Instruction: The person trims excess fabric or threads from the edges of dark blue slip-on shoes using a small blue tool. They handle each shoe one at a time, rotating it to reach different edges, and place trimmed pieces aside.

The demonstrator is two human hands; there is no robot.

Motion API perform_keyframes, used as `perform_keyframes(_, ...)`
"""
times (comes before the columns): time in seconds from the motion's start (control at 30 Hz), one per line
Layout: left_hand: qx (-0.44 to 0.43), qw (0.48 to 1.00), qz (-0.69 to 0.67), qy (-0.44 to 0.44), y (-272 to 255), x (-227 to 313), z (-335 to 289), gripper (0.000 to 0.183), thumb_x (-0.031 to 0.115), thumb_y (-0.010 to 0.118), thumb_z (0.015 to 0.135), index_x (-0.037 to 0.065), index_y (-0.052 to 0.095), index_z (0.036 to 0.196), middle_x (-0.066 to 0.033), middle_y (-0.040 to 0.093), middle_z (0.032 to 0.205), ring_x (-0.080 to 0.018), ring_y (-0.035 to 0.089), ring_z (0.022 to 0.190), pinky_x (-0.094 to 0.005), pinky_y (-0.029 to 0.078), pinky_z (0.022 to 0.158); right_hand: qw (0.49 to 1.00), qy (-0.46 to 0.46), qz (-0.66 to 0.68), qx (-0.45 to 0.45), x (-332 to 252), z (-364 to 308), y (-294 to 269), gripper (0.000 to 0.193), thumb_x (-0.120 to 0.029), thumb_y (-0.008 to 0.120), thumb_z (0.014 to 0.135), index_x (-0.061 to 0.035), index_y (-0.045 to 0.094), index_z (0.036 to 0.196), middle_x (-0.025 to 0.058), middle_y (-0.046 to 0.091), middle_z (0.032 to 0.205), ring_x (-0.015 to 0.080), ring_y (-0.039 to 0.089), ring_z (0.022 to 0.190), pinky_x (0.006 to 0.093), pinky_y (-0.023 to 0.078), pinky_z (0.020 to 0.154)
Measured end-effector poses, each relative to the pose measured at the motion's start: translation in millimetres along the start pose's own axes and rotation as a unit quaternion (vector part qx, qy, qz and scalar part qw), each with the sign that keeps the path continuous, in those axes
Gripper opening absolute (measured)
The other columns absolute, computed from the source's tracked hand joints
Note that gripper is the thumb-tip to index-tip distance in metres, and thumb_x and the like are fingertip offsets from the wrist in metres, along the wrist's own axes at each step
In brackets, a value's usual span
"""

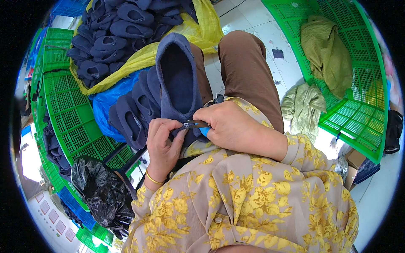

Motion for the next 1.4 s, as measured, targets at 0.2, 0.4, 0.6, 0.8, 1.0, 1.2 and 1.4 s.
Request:
perform_keyframes(0.2, -0.003, 1.000, 0.007, 0.008, 0, -1, 1, 0.021, -0.001, 0.074, 0.071, 0.004, 0.063, 0.087, -0.0080, 0.059, 0.085, -0.0255, 0.055, 0.080, -0.0339, 0.042, 0.070, 0.999, 0.021, -0.033, -0.007, -6, 3, 3, 0.021, 0.001, 0.061, 0.075, -0.0020, 0.063, 0.096, 0.0171, 0.064, 0.082, 0.0347, 0.064, 0.077, 0.0381, 0.050, 0.067)
perform_keyframes(0.4, -0.004, 1.000, 0.015, 0.013, 2, -1, 1, 0.021, -0.002, 0.075, 0.070, 0.002, 0.063, 0.087, -0.0101, 0.060, 0.087, -0.0270, 0.056, 0.080, -0.0340, 0.044, 0.070, 0.995, 0.071, -0.070, -0.027, -10, 8, 6, 0.014, -0.002, 0.060, 0.073, -0.0004, 0.063, 0.087, 0.0202, 0.064, 0.078, 0.0374, 0.063, 0.074, 0.0409, 0.050, 0.067)
perform_keyframes(0.6, 0.003, 1.000, 0.017, 0.020, 10, -10, -4, 0.022, -0.002, 0.074, 0.070, 0.004, 0.064, 0.089, -0.0081, 0.061, 0.086, -0.0259, 0.055, 0.080, -0.0350, 0.041, 0.071, 0.992, 0.071, -0.100, -0.036, -6, 17, 13, 0.012, -0.006, 0.061, 0.073, 0.0035, 0.062, 0.080, 0.0246, 0.063, 0.072, 0.0415, 0.064, 0.073, 0.0484, 0.051, 0.068)
perform_keyframes(0.8, 0.025, 1.000, 0.007, 0.002, 10, -8, -7, 0.021, 0.000, 0.076, 0.068, 0.006, 0.066, 0.086, -0.0061, 0.059, 0.081, -0.0246, 0.055, 0.078, -0.0348, 0.040, 0.069, 0.992, 0.053, -0.111, -0.015, 7, 16, 16, 0.017, -0.007, 0.063, 0.073, -0.0038, 0.066, 0.089, 0.0205, 0.065, 0.075, 0.0393, 0.065, 0.075, 0.0477, 0.051, 0.067)
perform_keyframes(1.0, 0.059, 0.997, -0.011, -0.040, 11, -8, -17, 0.020, -0.003, 0.078, 0.070, 0.004, 0.070, 0.087, -0.0049, 0.058, 0.083, -0.0169, 0.055, 0.072, -0.0265, 0.042, 0.060, 0.997, 0.014, -0.072, -0.030, 12, 12, 6, 0.030, 0.001, 0.058, 0.074, -0.0104, 0.068, 0.101, 0.0155, 0.067, 0.083, 0.0345, 0.065, 0.077, 0.0410, 0.051, 0.067)
perform_keyframes(1.2, 0.082, 0.993, -0.051, -0.062, 14, -11, -19, 0.018, -0.001, 0.079, 0.069, 0.004, 0.071, 0.085, -0.0061, 0.059, 0.080, -0.0195, 0.058, 0.069, -0.0282, 0.045, 0.057, 0.997, -0.027, -0.070, -0.009, 23, 14, 15, 0.036, 0.008, 0.056, 0.072, -0.0086, 0.067, 0.101, 0.0140, 0.067, 0.087, 0.0343, 0.065, 0.082, 0.0411, 0.051, 0.070)
perform_keyframes(1.4, 0.095, 0.993, -0.048, -0.050, 18, -15, -25, 0.018, -0.003, 0.079, 0.072, 0.003, 0.072, 0.088, -0.0035, 0.059, 0.084, -0.0116, 0.053, 0.066, -0.0227, 0.040, 0.055, 0.997, -0.043, -0.066, 0.006, 26, 19, 24, 0.024, -0.002, 0.055, 0.082, -0.0135, 0.066, 0.099, 0.0137, 0.067, 0.083, 0.0346, 0.065, 0.079, 0.0453, 0.049, 0.067)
Point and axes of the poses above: each hand's wrist, its own z-axis towards the middle knuckle, its own y-axis out of the palm, x = y × z, the point moved 1 cm from there along z, towards the middle knuckle
